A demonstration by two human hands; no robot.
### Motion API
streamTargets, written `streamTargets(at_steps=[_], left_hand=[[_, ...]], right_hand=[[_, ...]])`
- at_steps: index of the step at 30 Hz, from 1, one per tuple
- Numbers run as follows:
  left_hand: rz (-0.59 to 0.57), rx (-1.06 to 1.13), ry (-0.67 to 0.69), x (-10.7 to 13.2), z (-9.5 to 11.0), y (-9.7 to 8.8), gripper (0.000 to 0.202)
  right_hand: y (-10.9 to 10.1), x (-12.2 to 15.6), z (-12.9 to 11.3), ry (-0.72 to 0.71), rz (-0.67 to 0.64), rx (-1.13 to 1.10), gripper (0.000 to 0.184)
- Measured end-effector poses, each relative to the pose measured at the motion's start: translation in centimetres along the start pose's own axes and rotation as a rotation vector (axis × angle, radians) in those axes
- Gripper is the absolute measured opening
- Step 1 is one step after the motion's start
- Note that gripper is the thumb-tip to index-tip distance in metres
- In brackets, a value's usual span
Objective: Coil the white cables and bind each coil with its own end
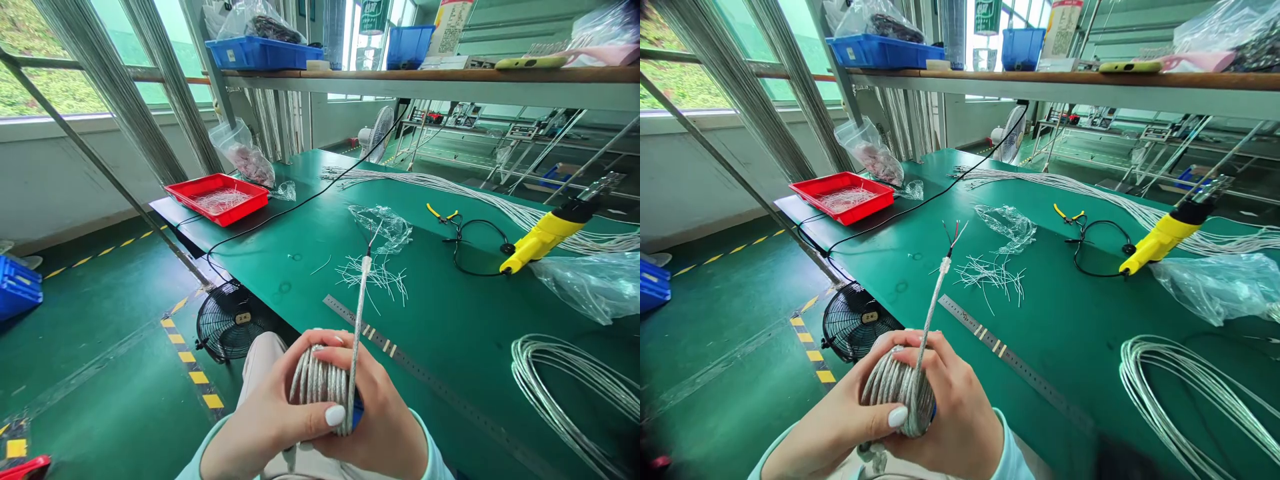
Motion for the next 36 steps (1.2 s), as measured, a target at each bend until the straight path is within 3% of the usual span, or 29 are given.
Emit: streamTargets(at_steps=[9, 12, 16, 21, 24, 28, 32, 36], left_hand=[[0.063, 0.022, -0.033, 0.7, 0.3, -0.3, 0.053], [0.063, 0.018, -0.062, 0.7, 0.1, -0.6, 0.066], [-0.032, 0.017, -0.052, 0.4, 0.1, -0.3, 0.084], [-0.107, -0.012, -0.02, 0.0, 0.4, 0.3, 0.061], [-0.094, -0.027, -0.038, 0.0, 0.3, 0.5, 0.062], [-0.02, -0.064, 0.009, -0.4, -0.2, 0.4, 0.065], [0.123, -0.04, 0.014, -1.1, -0.9, -0.3, 0.049], [0.207, 0.175, -0.095, -1.3, -1.5, -0.8, 0.044]], right_hand=[[-0.7, 0.3, 0.6, 0.015, -0.006, -0.136, 0.072], [-0.5, 0.2, 0.5, 0.007, -0.043, -0.123, 0.075], [-0.1, 0.0, 0.0, -0.036, -0.046, -0.109, 0.076], [0.0, -0.2, -0.3, -0.033, 0.007, -0.078, 0.077], [0.0, -0.1, -0.3, -0.025, 0.021, -0.078, 0.073], [0.2, -0.2, 0.2, 0.036, 0.011, -0.028, 0.073], [0.9, -0.6, 1.1, 0.195, -0.067, -0.031, 0.1], [1.2, -1.0, 1.6, 0.248, -0.163, -0.093, 0.116]])
Point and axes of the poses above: each hand's wrist, its own x-axis away from the middle knuckle, its own y-axis out of the palm, z = x × y, the point moved 5 cm from there along -x, towards the middle knuckle, and after that the axes turned 7 degrees about y, right-handed, at the moved point
